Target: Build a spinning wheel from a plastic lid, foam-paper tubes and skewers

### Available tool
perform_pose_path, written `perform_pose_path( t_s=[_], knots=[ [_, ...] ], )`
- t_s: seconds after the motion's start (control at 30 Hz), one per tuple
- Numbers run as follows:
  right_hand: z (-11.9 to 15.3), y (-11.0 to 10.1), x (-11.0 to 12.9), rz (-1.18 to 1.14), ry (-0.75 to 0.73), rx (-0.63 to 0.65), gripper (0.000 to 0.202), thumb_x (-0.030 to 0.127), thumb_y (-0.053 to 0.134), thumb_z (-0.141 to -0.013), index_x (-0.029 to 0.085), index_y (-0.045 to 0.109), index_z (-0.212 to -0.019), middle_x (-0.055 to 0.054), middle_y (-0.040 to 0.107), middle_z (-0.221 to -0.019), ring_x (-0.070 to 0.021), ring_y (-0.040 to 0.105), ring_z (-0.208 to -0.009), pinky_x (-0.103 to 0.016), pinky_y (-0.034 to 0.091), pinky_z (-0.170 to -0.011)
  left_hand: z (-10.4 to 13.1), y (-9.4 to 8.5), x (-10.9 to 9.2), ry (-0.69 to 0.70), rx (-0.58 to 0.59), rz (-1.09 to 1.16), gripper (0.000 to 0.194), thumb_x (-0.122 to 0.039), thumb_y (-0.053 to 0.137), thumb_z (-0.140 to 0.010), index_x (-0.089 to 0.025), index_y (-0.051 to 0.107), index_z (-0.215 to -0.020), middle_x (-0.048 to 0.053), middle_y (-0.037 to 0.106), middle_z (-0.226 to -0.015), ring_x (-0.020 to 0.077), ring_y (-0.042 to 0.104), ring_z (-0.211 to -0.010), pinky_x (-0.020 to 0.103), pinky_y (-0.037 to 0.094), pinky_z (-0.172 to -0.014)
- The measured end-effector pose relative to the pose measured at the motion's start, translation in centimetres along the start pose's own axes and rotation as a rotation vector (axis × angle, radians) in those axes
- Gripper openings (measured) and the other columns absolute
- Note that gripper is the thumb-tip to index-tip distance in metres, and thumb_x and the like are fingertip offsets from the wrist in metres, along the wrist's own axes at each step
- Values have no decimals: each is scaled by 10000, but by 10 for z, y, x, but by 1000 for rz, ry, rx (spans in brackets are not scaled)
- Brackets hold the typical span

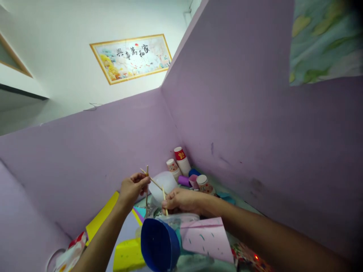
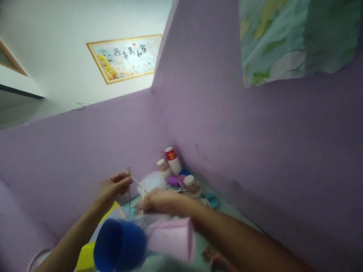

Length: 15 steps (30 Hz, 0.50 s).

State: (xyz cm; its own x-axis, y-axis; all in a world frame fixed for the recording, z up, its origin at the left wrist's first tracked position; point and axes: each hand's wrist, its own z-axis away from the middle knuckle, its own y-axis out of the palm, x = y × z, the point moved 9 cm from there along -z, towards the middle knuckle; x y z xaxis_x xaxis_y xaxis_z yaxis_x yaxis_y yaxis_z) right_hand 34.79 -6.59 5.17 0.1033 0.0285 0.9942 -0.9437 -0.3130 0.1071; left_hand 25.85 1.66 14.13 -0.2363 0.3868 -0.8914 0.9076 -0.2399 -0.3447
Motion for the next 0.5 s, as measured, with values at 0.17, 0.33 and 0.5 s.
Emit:
perform_pose_path(
  t_s=[0.17,0.33,0.5],
  knots=[
    [11,8,1,-79,59,10,189,133,541,-765,120,568,-579,37,500,-475,-55,413,-407,-185,290,-426,22,22,8,-58,91,-26,205,-308,686,-525,-133,596,-581,-32,524,-418,68,443,-384,191,340,-409],
    [14,12,2,-115,71,12,208,88,537,-764,112,573,-560,38,502,-458,-52,414,-407,-184,291,-440,41,35,22,-66,73,-53,120,-247,655,-512,-144,599,-535,-39,531,-425,69,434,-375,194,331,-392],
    [9,12,-5,-144,93,3,192,87,538,-757,107,570,-569,26,509,-463,-63,418,-408,-196,296,-442,48,40,36,-52,122,-13,129,-264,649,-527,-163,569,-523,-52,506,-392,82,440,-356,201,335,-372]
  ],
)
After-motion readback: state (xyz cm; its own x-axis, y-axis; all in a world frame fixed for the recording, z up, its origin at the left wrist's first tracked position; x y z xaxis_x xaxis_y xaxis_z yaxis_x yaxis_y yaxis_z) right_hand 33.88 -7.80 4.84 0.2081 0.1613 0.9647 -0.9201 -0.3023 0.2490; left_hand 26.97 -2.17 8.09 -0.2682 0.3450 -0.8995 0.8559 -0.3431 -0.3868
